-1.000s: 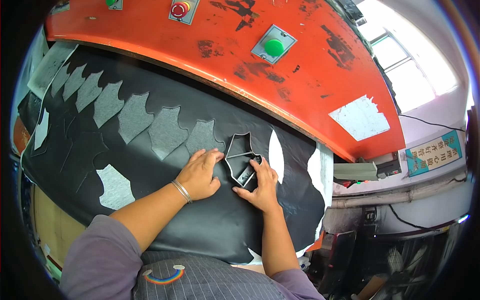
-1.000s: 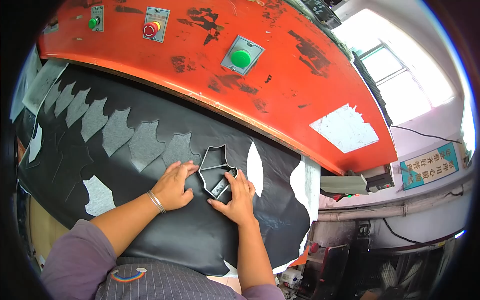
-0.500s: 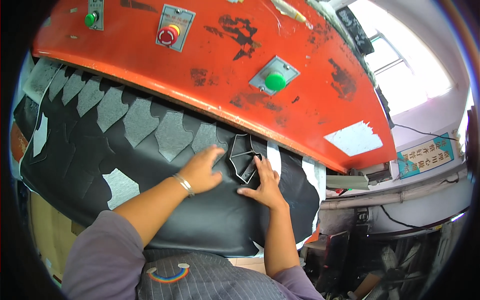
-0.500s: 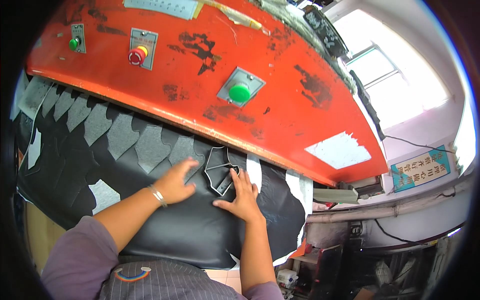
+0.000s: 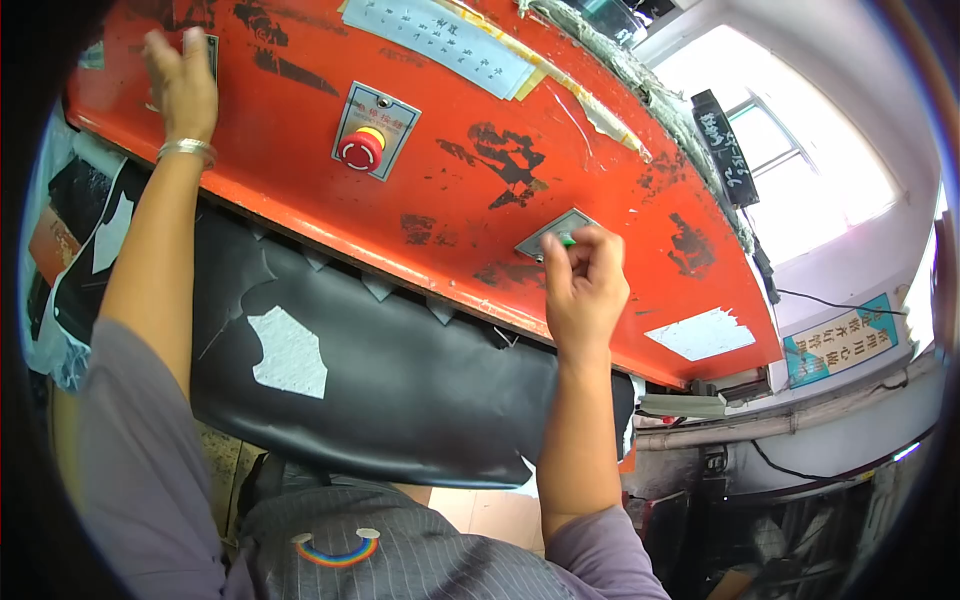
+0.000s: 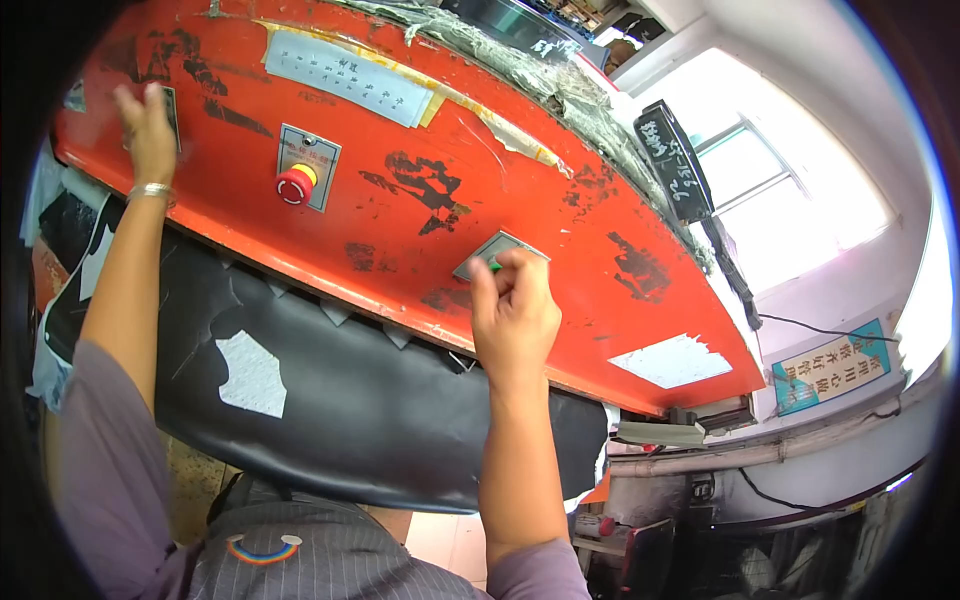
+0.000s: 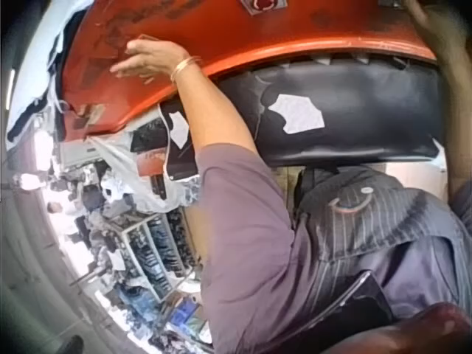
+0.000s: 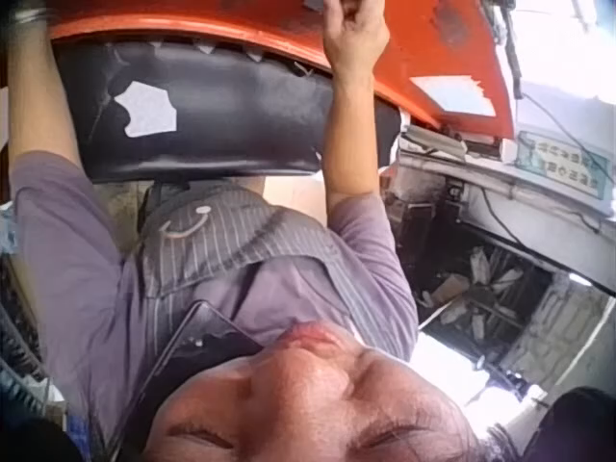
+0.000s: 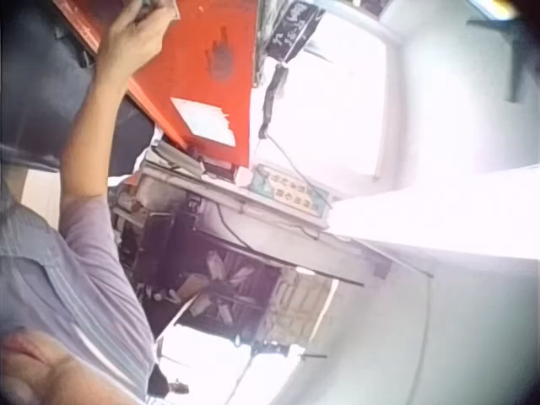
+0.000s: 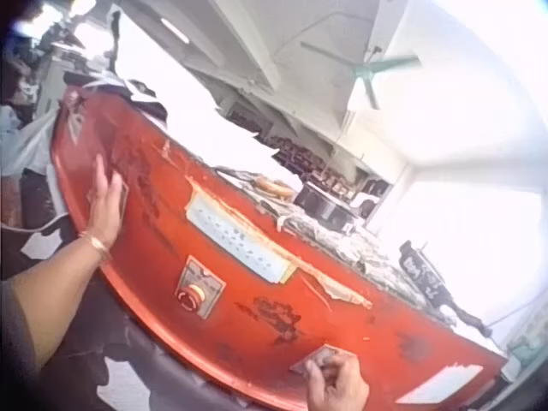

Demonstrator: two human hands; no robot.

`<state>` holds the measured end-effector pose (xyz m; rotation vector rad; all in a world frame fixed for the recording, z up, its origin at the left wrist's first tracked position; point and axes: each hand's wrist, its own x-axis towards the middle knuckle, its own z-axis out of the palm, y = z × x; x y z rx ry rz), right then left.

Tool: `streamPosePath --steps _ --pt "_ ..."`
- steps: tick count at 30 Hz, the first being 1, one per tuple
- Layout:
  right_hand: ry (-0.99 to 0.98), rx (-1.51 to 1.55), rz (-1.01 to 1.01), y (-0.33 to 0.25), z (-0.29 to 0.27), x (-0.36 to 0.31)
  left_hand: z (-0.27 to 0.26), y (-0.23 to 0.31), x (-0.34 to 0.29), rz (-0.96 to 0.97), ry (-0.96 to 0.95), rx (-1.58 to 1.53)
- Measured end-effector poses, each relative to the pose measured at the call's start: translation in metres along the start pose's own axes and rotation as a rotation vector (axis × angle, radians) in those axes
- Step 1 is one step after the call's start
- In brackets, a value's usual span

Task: Cutting out shoe component shapes from a sheet of leather using a metal die and a hydraulic press machine.

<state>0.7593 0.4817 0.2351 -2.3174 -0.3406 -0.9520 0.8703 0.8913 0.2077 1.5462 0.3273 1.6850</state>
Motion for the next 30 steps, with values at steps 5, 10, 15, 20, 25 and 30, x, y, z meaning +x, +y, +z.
streamPosePath --steps 5,10,15,20,25,30 --pt "0.013 0.269 -0.018 0.001 -0.006 -0.013 -0.03 0.004 -0.002 0.025 -0.232 0.087" --pt "-0.77 0.178 0.173 0.008 -0.019 -0.116 -0.101 0.07 -0.149 -0.418 -0.917 -0.365" --pt "-1.033 0.16 0.421 -0.004 -0.006 -0.177 -0.145 0.131 -0.226 -0.957 -1.989 -0.322" --pt "-1.091 0.103 0.522 0.0 0.0 -0.179 -0.143 0.121 -0.241 -1.036 -2.198 -0.242" --pt "-1.168 0.149 0.536 -0.004 -0.006 -0.208 -0.17 0.115 -0.251 -1.107 -2.273 -0.199" --pt "-1.252 0.178 0.564 -0.029 -0.036 -0.229 -0.207 0.122 -0.257 -1.359 -2.275 -0.308"
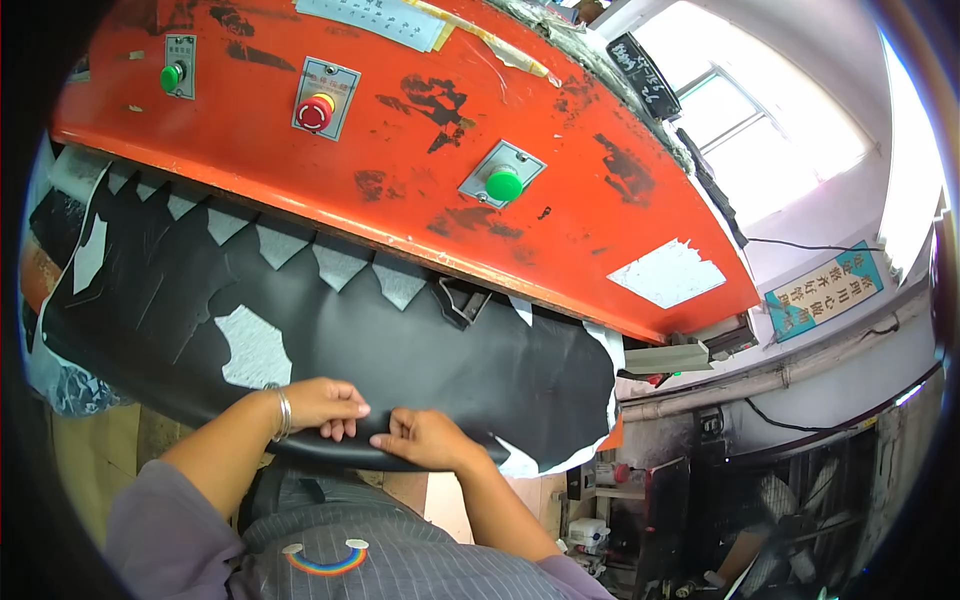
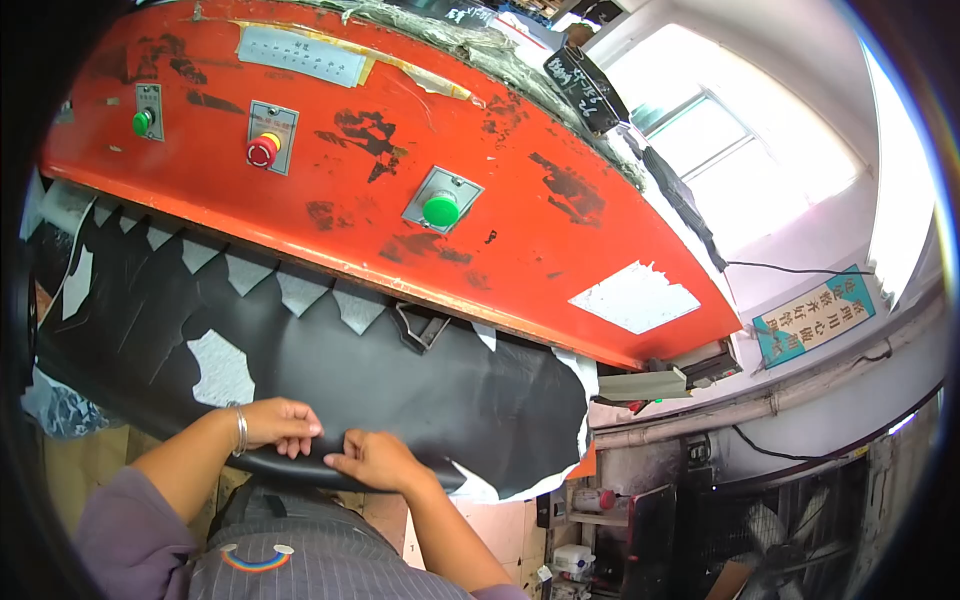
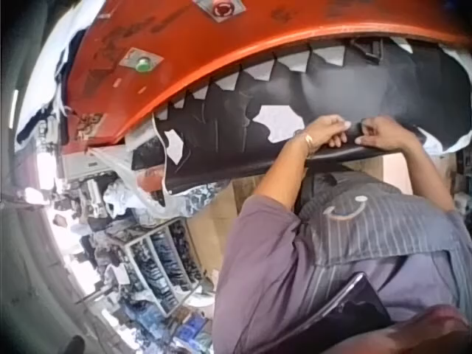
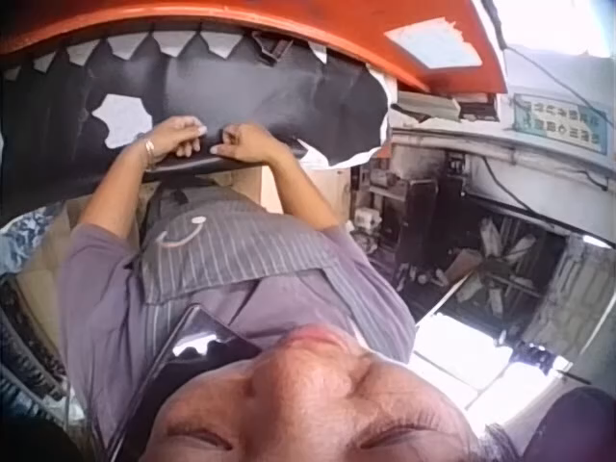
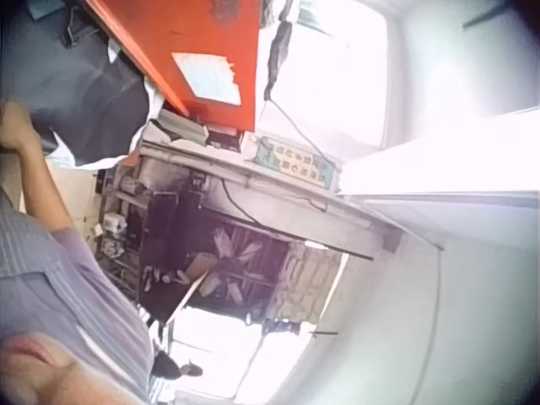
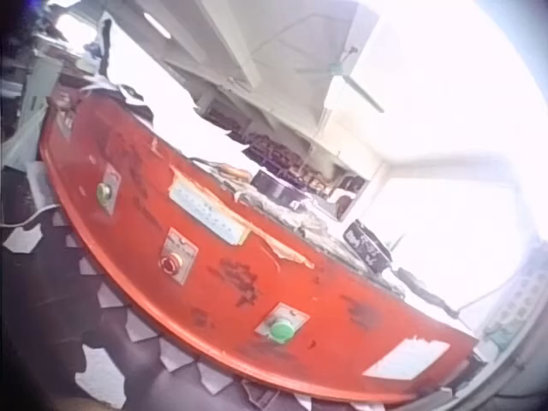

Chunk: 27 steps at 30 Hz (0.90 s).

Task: Cutting out shoe component shapes from a sheet of leather using a metal die and a hydraulic press machine.

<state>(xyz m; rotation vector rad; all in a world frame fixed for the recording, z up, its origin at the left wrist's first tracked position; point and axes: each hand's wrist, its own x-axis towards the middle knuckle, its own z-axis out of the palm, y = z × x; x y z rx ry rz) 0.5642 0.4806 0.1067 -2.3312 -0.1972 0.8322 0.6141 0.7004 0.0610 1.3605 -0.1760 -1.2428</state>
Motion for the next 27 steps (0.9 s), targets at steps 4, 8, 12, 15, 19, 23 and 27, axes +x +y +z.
streamPosePath --steps 4,8,12,15,19,23,27 --pt "-0.101 0.225 -0.036 0.018 0.008 -0.021 0.024 -0.02 -0.014 -0.075 -0.07 -0.137" --pt "0.735 -0.263 -0.008 0.01 -0.036 -0.01 0.05 -0.018 0.0 0.087 0.005 -0.53" --pt "0.875 -0.442 0.116 0.025 -0.051 0.015 0.082 0.001 0.046 0.337 0.219 -0.6" --pt "0.772 -0.347 0.154 0.039 -0.045 0.007 0.107 0.013 0.065 0.362 0.35 -0.538" --pt "0.612 -0.127 0.078 0.067 -0.027 -0.05 0.133 0.004 0.076 0.298 0.365 -0.497" --pt "0.4 0.612 -0.286 0.092 0.02 -0.101 0.17 -0.031 0.073 0.386 0.308 -0.183" --pt "0.083 1.101 -0.269 0.089 0.04 -0.144 0.18 -0.065 0.02 0.297 0.466 -0.101"
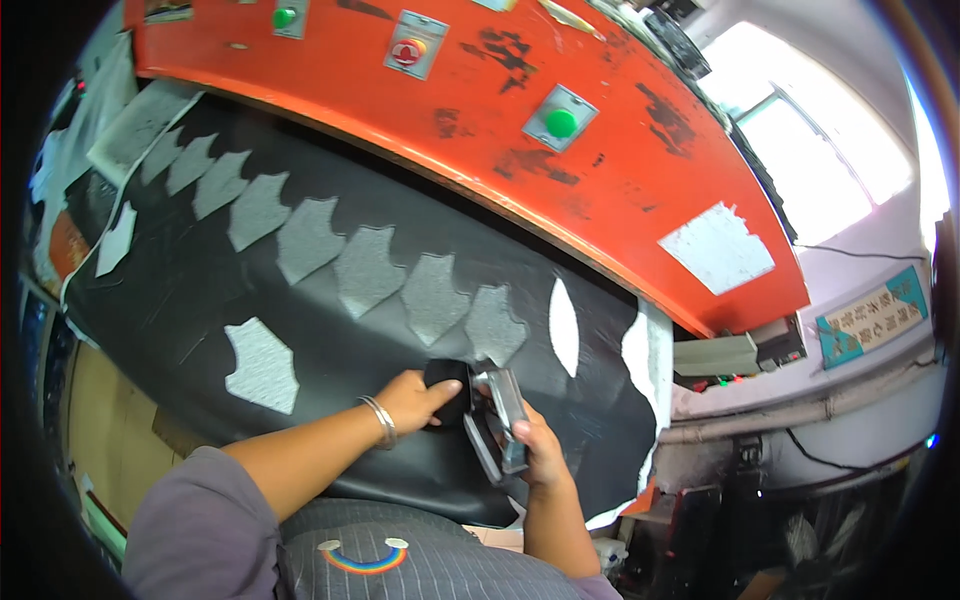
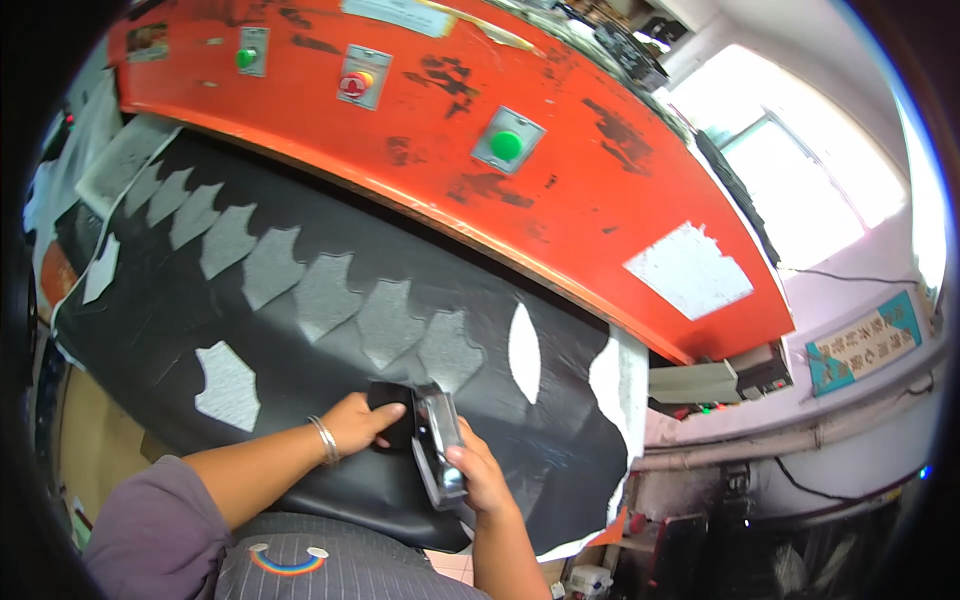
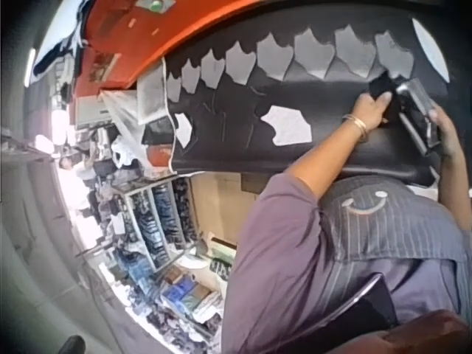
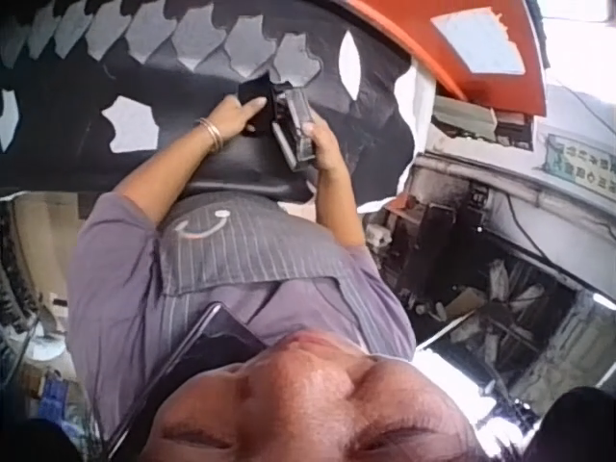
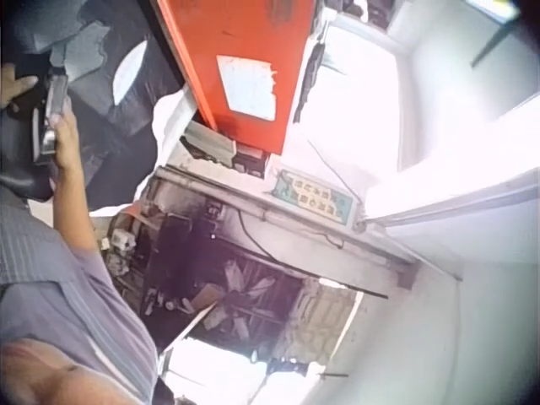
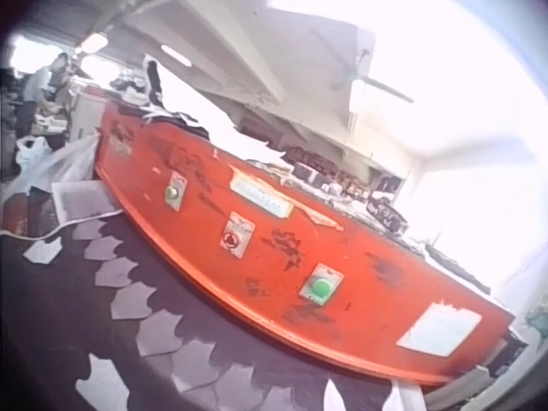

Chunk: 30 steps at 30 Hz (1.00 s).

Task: Cutting out shoe component shapes from a sheet of leather using a metal die and a hydraulic press machine.

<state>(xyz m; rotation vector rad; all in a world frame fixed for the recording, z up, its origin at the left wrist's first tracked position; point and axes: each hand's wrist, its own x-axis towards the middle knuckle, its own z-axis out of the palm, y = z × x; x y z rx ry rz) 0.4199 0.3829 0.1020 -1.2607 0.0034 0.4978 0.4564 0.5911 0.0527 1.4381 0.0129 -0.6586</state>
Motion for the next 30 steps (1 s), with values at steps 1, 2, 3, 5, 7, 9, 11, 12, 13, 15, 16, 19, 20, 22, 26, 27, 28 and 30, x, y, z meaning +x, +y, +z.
streamPosePath --steps 1,2,3,5,7,9,11,12,13,15,16,19,20,22,26,27,28,30 --pt "-0.027 0.001 0.002 0.006 0.002 -0.009 -0.015 -0.001 -0.018 -0.08 0.024 0.023" --pt "-0.08 -0.228 -0.076 0.013 0.002 -0.018 -0.03 -0.005 -0.034 -0.085 0.151 0.03" --pt "-0.134 -0.454 -0.16 0.016 0.005 -0.022 -0.051 -0.002 -0.054 -0.119 0.235 0.1" --pt "-0.231 -0.883 -0.231 0.005 0.03 -0.027 -0.087 0.02 -0.098 -0.099 0.399 0.345" --pt "-0.329 -1.256 -0.319 0.005 0.059 -0.029 -0.118 0.01 -0.132 -0.014 0.706 1.022" --pt "-0.41 -1.325 -0.361 0.015 0.075 -0.023 -0.124 0.011 -0.161 -0.212 0.872 1.065" --pt "-0.414 -1.363 -0.391 0.017 0.091 -0.024 -0.126 0.006 -0.173 -0.407 0.814 1.005" --pt "-0.425 -1.373 -0.42 0.013 0.1 -0.024 -0.123 0.009 -0.179 -0.423 0.811 0.982" --pt "-0.427 -1.382 -0.466 0.013 0.107 -0.016 -0.127 0.007 -0.177 -0.434 0.779 0.958" --pt "-0.403 -1.421 -0.536 0.009 0.124 0.002 -0.138 0.011 -0.179 -0.46 0.692 0.865" --pt "-0.385 -1.449 -0.539 0.008 0.133 0.01 -0.146 0.004 -0.177 -0.397 0.667 0.886" --pt "-0.339 -1.501 -0.516 0.007 0.157 0.033 -0.162 -0.006 -0.181 -0.291 0.549 0.903" --pt "-0.303 -1.516 -0.484 0.01 0.165 0.04 -0.171 -0.008 -0.184 -0.266 0.519 0.888" --pt "-0.27 -1.553 -0.474 0.022 0.176 0.055 -0.198 -0.034 -0.185 -0.032 0.621 0.838" --pt "-0.12 -1.695 -0.459 0.036 0.205 0.068 -0.311 -0.02 -0.217 0.131 0.976 0.616" --pt "-0.041 -1.733 -0.459 0.04 0.209 0.071 -0.35 -0.014 -0.225 0.171 1.1 0.65" --pt "-0.01 -1.739 -0.439 0.045 0.213 0.075 -0.393 -0.018 -0.234 0.153 1.205 0.642" --pt "0.055 -1.88 -0.404 0.049 0.248 0.078 -0.463 -0.029 -0.258 0.045 1.476 0.805"
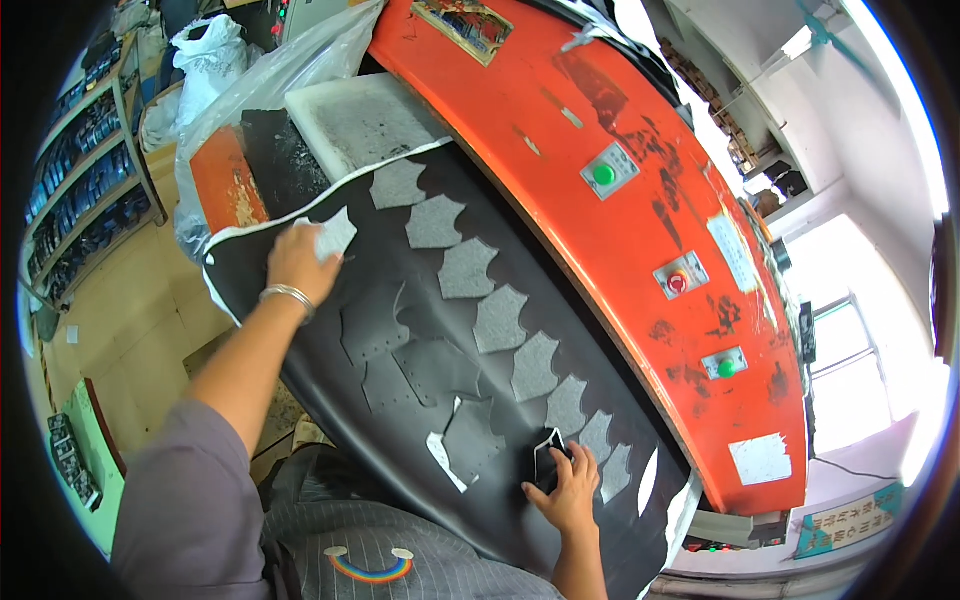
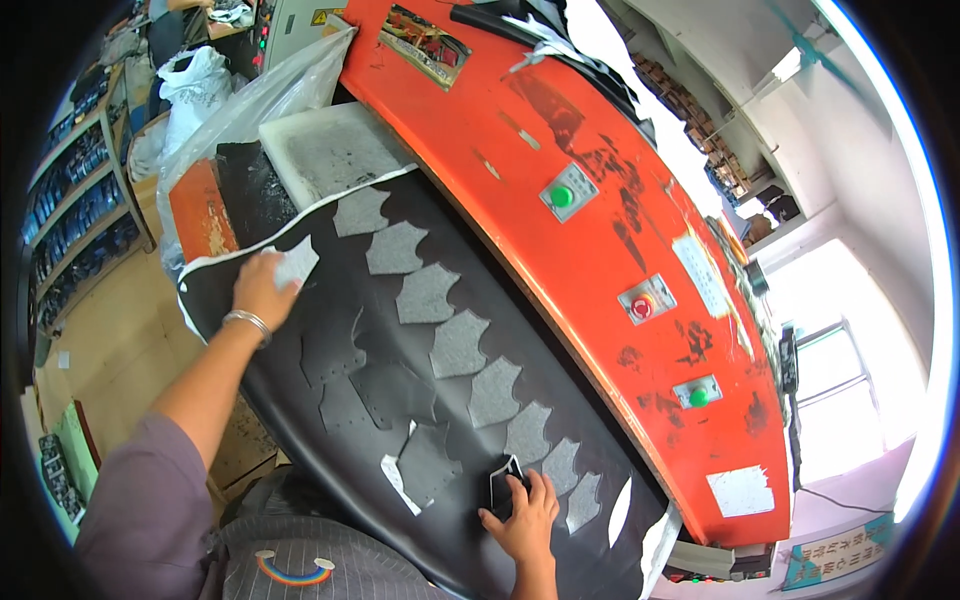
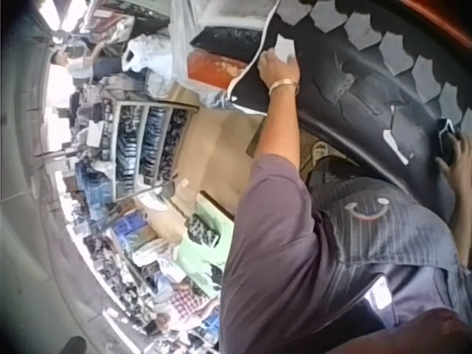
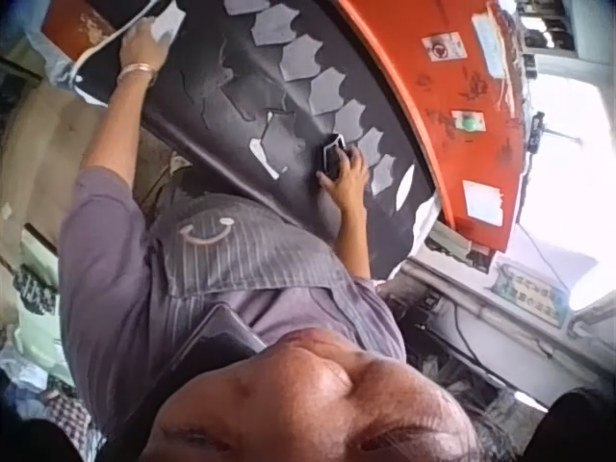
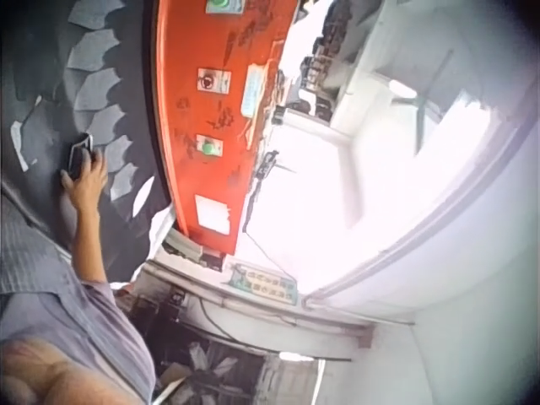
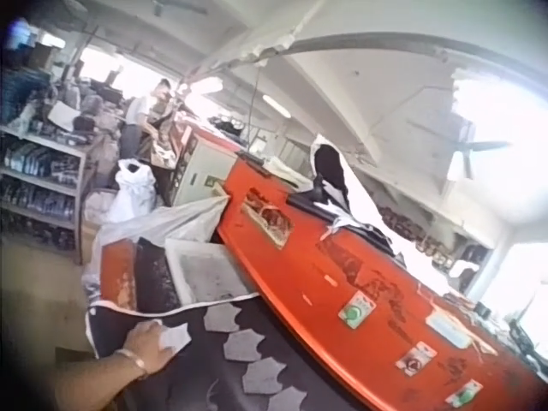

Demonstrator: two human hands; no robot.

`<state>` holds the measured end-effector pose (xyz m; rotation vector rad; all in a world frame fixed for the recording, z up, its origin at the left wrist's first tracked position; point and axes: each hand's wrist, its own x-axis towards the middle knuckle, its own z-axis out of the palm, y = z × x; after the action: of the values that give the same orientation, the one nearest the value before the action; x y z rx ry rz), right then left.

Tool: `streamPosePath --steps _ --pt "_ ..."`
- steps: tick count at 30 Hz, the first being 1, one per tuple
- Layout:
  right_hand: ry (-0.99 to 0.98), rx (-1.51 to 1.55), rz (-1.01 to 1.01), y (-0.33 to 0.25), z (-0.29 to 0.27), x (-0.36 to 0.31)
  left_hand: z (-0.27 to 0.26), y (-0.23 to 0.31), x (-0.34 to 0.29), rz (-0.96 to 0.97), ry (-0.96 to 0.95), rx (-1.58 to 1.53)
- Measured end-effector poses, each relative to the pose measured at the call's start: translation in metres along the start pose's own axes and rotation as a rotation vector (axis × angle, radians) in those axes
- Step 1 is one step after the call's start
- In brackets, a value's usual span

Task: Cutting out shoe component shapes from a sheet of leather using a metal die and a hydraulic press machine.

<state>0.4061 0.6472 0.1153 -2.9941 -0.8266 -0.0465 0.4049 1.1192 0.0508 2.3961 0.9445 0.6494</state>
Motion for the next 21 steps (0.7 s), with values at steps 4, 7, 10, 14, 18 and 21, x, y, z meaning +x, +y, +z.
streamPosePath --steps 4,7,10,14,18,21 --pt "0.033 0.056 0.108 -0.057 0.017 0.016 0.006 -0.034 0.07 -0.159 -0.226 0.156" --pt "-0.006 0.259 0.219 -0.117 0.043 0.018 0.021 -0.033 0.068 0.053 -0.407 0.308" --pt "-0.043 0.353 0.493 -0.149 0.067 0.028 0.026 -0.001 0.049 0.174 -0.524 0.178" --pt "-0.075 0.468 0.602 -0.174 0.072 0.08 0.031 0.013 0.022 0.304 -0.655 -0.025" --pt "-0.01 0.564 0.465 -0.183 0.075 0.123 0.032 0.05 0.017 0.334 -0.705 -0.269" --pt "-0.001 0.509 0.505 -0.18 0.064 0.133 0.056 0.072 0.018 0.132 -0.707 -0.438"
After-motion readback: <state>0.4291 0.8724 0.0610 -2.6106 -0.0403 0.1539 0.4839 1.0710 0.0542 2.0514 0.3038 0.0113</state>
